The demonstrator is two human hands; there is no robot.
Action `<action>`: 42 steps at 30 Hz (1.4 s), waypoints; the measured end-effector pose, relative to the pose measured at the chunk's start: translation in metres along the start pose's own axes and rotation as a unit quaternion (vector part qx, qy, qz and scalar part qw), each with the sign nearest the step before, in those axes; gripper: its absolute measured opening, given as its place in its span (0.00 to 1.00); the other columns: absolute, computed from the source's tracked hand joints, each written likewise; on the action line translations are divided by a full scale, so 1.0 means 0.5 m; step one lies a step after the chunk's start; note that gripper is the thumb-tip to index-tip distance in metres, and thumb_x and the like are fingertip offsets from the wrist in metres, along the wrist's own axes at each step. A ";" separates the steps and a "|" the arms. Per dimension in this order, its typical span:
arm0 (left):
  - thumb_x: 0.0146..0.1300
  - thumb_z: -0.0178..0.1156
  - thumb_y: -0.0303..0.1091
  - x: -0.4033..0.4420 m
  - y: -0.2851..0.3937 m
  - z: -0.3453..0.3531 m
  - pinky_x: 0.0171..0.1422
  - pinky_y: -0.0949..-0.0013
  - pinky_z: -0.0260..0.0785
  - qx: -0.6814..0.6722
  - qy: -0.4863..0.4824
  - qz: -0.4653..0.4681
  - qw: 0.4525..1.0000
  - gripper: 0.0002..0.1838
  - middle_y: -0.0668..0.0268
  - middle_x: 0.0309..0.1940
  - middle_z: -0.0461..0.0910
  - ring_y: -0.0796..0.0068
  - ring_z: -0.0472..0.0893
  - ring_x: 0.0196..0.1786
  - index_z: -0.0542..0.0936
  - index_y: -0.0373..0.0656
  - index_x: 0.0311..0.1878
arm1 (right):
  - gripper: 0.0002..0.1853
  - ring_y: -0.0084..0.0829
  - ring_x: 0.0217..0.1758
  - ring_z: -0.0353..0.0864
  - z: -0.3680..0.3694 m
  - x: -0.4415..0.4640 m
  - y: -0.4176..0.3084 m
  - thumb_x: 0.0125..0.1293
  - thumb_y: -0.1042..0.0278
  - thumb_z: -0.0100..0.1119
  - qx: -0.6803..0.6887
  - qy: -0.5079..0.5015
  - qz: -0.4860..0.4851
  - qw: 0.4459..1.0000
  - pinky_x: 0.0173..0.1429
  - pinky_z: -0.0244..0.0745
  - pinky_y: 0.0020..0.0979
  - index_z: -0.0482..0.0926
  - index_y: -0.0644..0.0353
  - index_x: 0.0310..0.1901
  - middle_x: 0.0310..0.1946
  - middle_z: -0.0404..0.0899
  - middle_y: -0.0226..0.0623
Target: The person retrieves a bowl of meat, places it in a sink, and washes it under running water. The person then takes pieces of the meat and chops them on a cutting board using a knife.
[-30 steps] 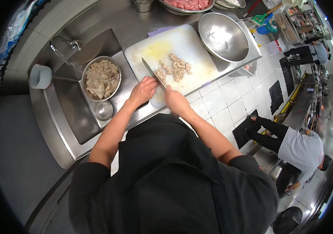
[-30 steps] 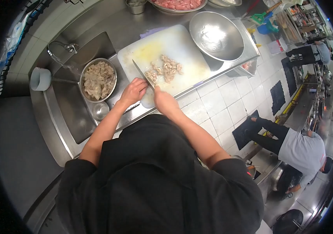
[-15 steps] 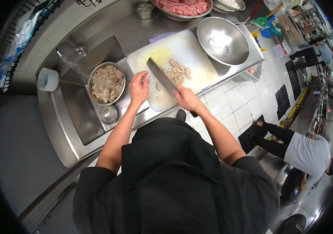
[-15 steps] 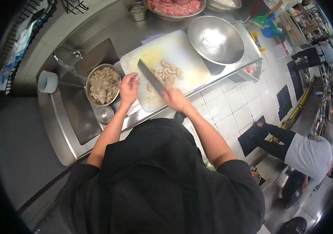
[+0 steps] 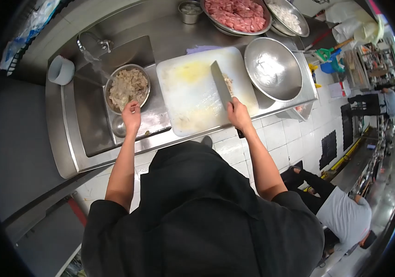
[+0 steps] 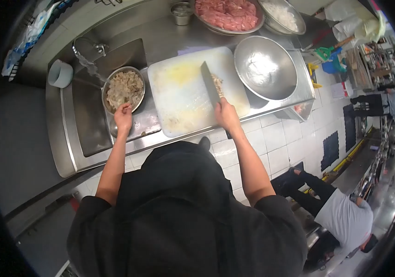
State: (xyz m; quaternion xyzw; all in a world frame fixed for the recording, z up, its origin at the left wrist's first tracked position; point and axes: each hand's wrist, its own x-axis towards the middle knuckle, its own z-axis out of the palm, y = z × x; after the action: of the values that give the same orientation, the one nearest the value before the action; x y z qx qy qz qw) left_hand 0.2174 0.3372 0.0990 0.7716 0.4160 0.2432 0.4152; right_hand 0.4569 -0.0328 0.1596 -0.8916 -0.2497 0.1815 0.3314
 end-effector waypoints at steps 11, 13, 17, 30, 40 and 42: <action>0.66 0.57 0.18 0.419 -0.204 -0.066 0.44 0.70 0.83 -0.306 0.036 -0.223 0.925 0.09 0.57 0.39 0.85 0.69 0.86 0.40 0.84 0.33 0.46 | 0.14 0.68 0.36 0.82 0.107 -0.072 -0.138 0.72 0.67 0.55 -0.053 0.022 0.029 0.998 0.39 0.75 0.62 0.69 0.66 0.52 0.28 0.81 0.64; 0.67 0.58 0.18 0.496 -0.184 -0.091 0.45 0.68 0.84 -0.329 0.000 -0.201 0.923 0.09 0.54 0.42 0.85 0.67 0.87 0.41 0.83 0.31 0.47 | 0.13 0.67 0.38 0.83 0.106 -0.064 -0.163 0.72 0.67 0.55 -0.043 -0.007 0.086 0.995 0.40 0.75 0.61 0.72 0.65 0.52 0.30 0.82 0.64; 0.72 0.62 0.26 0.585 -0.190 -0.066 0.47 0.68 0.83 -0.351 -0.056 -0.218 0.909 0.07 0.57 0.43 0.87 0.66 0.88 0.43 0.83 0.30 0.44 | 0.10 0.69 0.38 0.81 0.125 -0.059 -0.186 0.77 0.66 0.51 -0.046 0.019 0.069 0.996 0.39 0.73 0.60 0.70 0.66 0.43 0.30 0.80 0.67; 0.66 0.56 0.34 0.385 -0.337 -0.064 0.62 0.47 0.77 0.313 -0.273 -0.110 0.903 0.16 0.50 0.55 0.84 0.48 0.82 0.61 0.85 0.49 0.54 | 0.11 0.71 0.36 0.79 0.165 -0.068 -0.235 0.79 0.65 0.49 -0.102 0.041 0.134 0.985 0.38 0.71 0.61 0.69 0.66 0.43 0.28 0.79 0.68; 0.66 0.53 0.29 0.450 -0.330 0.078 0.73 0.48 0.68 0.294 -0.388 0.108 0.867 0.21 0.57 0.67 0.79 0.48 0.72 0.73 0.83 0.51 0.61 | 0.10 0.72 0.37 0.79 0.167 -0.063 -0.249 0.78 0.67 0.51 -0.113 0.043 0.146 0.982 0.39 0.72 0.61 0.68 0.67 0.42 0.28 0.79 0.69; 0.67 0.54 0.31 0.427 -0.322 0.090 0.74 0.49 0.68 0.460 -0.297 0.210 0.810 0.22 0.58 0.76 0.69 0.46 0.67 0.76 0.82 0.53 0.63 | 0.10 0.71 0.37 0.79 0.173 -0.062 -0.250 0.78 0.67 0.51 -0.117 0.043 0.154 0.980 0.39 0.73 0.61 0.68 0.67 0.42 0.28 0.79 0.69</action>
State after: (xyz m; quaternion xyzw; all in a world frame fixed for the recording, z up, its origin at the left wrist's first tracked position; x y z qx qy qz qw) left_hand 0.2933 0.5474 -0.0546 0.9756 0.1634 -0.1362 0.0540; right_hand 0.3491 0.0750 0.1881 -0.9590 -0.1147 0.1611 0.2032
